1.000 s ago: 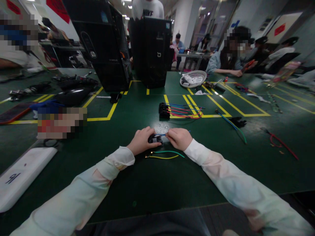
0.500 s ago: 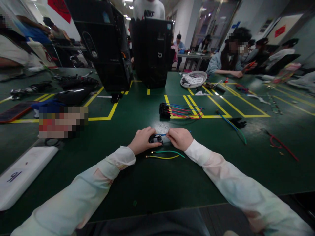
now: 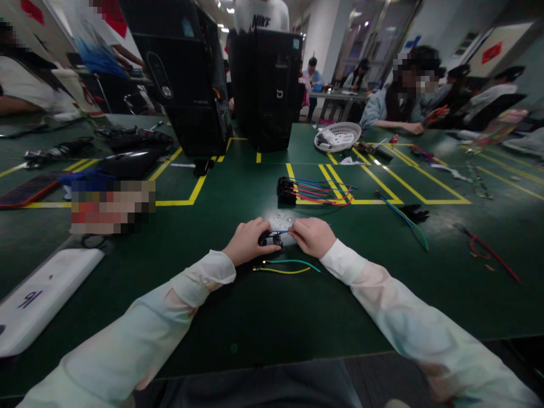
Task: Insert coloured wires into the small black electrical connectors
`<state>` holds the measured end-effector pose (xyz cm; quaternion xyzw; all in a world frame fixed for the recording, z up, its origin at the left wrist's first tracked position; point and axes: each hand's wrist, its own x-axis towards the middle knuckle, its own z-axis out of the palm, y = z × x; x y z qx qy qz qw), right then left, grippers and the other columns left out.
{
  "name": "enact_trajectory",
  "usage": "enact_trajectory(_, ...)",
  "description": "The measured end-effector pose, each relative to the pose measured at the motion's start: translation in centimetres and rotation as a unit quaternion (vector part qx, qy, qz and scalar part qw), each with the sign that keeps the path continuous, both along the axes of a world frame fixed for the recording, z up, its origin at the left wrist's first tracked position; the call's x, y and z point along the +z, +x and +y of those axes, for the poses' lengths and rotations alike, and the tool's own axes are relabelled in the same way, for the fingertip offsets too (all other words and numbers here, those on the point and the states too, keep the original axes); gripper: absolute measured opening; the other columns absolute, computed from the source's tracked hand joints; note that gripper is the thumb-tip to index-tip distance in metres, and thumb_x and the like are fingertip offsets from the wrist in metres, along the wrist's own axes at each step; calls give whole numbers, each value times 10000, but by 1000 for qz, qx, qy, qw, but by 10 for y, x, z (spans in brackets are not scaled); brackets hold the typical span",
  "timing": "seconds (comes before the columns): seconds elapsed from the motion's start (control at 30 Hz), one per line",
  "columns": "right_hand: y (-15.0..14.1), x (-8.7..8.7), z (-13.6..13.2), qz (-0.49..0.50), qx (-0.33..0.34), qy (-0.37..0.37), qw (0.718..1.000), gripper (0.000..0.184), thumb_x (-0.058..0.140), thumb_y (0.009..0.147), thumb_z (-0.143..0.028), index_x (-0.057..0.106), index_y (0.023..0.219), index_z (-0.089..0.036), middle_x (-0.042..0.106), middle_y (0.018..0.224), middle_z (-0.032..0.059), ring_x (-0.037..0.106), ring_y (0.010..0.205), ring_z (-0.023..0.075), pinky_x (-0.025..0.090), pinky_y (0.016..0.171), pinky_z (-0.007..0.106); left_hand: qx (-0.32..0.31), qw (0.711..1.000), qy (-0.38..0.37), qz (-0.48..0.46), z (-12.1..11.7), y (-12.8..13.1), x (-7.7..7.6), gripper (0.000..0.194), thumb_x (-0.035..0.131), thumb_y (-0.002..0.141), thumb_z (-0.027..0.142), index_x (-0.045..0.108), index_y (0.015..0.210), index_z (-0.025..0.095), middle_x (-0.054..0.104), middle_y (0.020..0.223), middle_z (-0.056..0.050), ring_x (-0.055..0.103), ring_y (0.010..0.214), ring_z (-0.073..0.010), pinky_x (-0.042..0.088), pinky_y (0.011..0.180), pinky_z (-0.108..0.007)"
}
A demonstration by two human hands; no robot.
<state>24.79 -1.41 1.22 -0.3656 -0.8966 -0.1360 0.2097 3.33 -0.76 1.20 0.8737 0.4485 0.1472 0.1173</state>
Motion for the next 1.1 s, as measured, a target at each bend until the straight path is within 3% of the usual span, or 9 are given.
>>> enact_trajectory(0.13,0,3,0,-2,8,7,1000,253,352,901,-287,513,741,-176,560,692,42,449,637,143,249,606,273,2,1000,-2,3,0,0,1,443,529,717,610,520,894,204,509,917,-25,496,859,-208,335,711,-312)
enact_trajectory(0.27,1,5,-2,2,36,-30,999,218,372,878,-267,500,725,-177,549,659,35,436,611,143,268,602,266,6,1000,5,3,-1,0,1,439,532,717,609,516,882,203,513,910,-21,500,849,-204,336,700,-310)
enact_trajectory(0.53,-6,5,3,105,-44,-98,989,130,470,841,-270,531,764,-185,564,716,29,492,696,152,311,629,246,0,1000,4,2,-1,0,1,446,532,712,614,501,885,203,507,913,-19,499,861,-208,335,712,-311)
enact_trajectory(0.77,1,12,3,152,36,-244,957,99,496,795,-214,503,703,-177,508,614,-24,459,567,100,311,550,203,5,1000,0,2,-1,0,2,433,550,709,598,500,871,200,510,909,-18,500,860,-207,328,700,-304)
enact_trajectory(0.97,-5,2,10,197,-28,-191,961,88,528,805,-258,568,780,-184,557,691,-2,467,625,110,325,599,217,-4,1000,-2,-4,1,0,0,445,548,705,606,503,884,201,505,912,-12,499,861,-202,326,700,-301)
enact_trajectory(1.1,-3,3,9,200,-4,-223,954,75,518,793,-234,541,747,-178,532,664,-8,455,610,108,330,586,216,1,1000,0,-3,0,0,0,443,544,707,610,506,877,203,509,906,-13,500,861,-203,323,685,-294)
